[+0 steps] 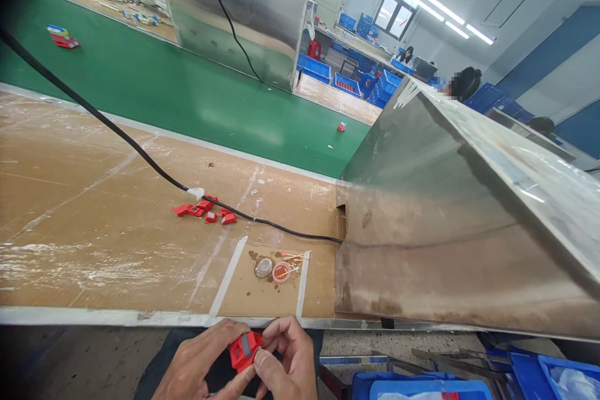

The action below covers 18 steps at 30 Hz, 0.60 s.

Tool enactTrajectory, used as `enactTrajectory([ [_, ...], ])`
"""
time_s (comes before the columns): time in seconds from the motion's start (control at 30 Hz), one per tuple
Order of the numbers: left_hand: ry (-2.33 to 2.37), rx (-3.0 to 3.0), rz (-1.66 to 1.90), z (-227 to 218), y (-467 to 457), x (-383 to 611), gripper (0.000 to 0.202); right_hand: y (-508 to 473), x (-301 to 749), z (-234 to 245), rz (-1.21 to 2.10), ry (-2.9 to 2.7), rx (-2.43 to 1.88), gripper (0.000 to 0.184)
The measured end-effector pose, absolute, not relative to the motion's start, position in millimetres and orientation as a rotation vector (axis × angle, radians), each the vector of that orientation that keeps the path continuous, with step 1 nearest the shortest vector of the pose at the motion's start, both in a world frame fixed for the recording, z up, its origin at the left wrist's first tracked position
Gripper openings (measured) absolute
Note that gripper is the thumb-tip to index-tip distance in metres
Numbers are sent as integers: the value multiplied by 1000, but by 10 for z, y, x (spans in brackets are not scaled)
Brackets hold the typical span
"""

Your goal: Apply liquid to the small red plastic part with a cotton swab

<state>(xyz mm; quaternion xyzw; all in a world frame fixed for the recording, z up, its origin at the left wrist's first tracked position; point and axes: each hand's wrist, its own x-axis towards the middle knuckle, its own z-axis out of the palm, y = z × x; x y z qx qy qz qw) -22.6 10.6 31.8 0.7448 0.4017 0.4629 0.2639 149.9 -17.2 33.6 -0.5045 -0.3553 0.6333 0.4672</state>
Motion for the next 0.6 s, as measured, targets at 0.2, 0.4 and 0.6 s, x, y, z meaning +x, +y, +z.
enactTrajectory([
  [0.2,995,2183,1127,289,144,-294,16,-151,1536,302,1583,-851,-1236,52],
  [0.4,945,2324,1128,221,150,-333,22,-142,1517,248,1616,-761,-1216,55],
  [0.6,1172,1714,1156,157,5,-265,33,-135,1395,267,1480,-673,-1299,61],
])
